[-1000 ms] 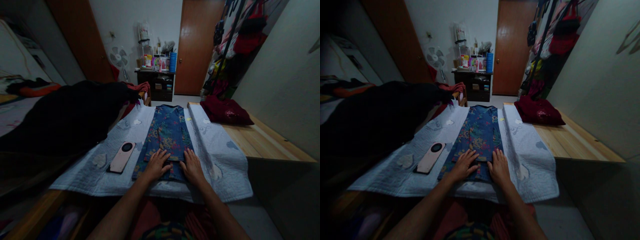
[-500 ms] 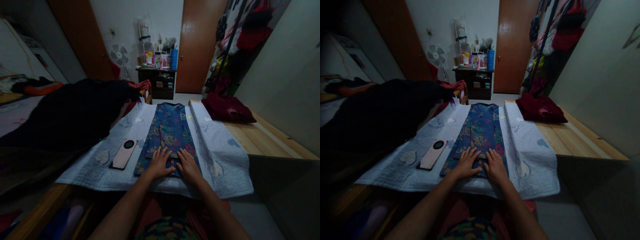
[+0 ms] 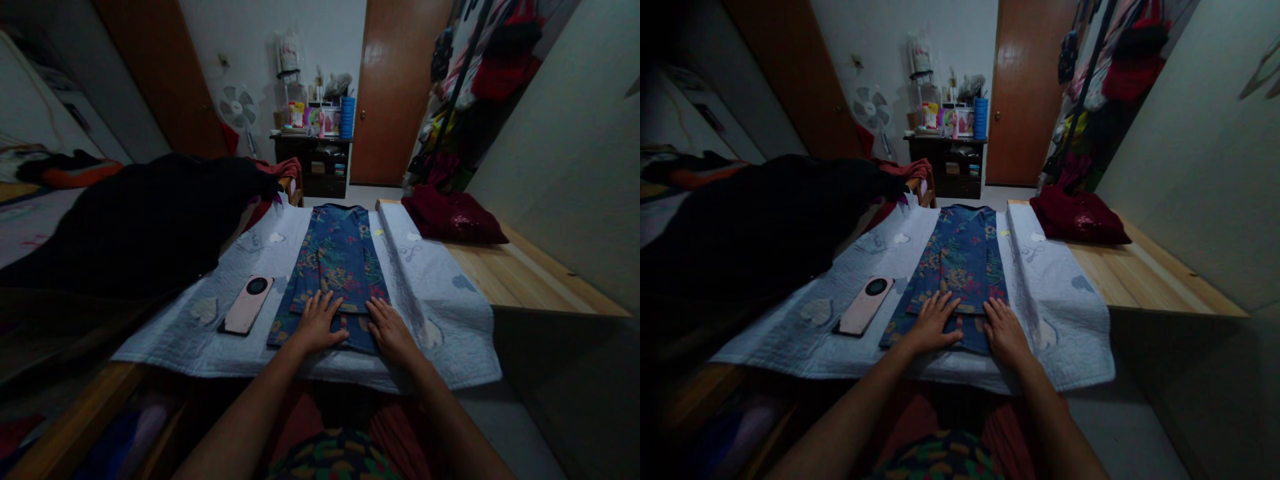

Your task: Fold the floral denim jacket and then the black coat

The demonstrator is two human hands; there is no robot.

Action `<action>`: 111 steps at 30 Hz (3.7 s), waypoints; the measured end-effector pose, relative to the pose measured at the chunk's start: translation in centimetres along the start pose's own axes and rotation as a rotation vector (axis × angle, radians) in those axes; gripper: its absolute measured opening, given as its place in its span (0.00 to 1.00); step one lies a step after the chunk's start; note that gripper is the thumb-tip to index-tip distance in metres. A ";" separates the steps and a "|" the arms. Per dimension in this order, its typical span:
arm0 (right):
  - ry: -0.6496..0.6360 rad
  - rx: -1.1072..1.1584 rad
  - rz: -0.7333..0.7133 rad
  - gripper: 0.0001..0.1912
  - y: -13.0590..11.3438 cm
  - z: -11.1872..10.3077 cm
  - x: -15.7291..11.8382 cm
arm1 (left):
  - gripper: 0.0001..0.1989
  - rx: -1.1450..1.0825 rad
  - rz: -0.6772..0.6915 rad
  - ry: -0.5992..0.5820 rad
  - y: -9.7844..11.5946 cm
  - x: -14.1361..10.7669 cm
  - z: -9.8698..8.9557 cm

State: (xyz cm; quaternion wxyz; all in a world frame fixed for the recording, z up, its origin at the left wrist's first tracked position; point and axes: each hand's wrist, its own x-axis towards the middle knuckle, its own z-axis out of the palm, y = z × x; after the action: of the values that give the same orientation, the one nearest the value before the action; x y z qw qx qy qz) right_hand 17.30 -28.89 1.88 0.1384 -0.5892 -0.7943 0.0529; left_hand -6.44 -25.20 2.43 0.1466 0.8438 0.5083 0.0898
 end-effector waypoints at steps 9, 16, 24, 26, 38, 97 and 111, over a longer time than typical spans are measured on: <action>0.187 0.145 -0.066 0.22 -3.2 0.0 2.1 | 0.43 0.034 0.004 0.035 0.6 -0.3 -0.1; 0.079 0.154 -0.072 0.22 -5.7 1.7 3.0 | 0.31 0.008 0.040 0.127 0.4 -0.7 0.1; 0.062 0.121 -0.064 0.23 -5.6 1.6 2.9 | 0.23 -0.109 0.067 0.274 0.0 -0.9 0.5; 0.047 0.108 -0.065 0.25 -5.7 1.4 2.9 | 0.21 -0.174 0.075 0.321 -0.3 -0.8 0.6; -0.038 0.015 -0.090 0.28 -6.1 0.6 3.0 | 0.22 -0.296 0.054 0.437 -1.3 0.0 1.7; -0.027 0.032 -0.070 0.28 -6.1 0.9 3.1 | 0.25 0.086 -0.059 0.253 -6.8 -1.9 -2.2; -0.032 0.036 -0.064 0.29 -6.1 0.8 3.1 | 0.28 0.131 -0.218 0.229 -8.4 4.3 -2.4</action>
State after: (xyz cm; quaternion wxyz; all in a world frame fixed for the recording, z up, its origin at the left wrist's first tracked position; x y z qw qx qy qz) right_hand 10.61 -27.69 3.09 0.1379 -0.5601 -0.8137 0.0721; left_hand -12.18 -17.32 1.84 0.0415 0.7757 0.6150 0.1354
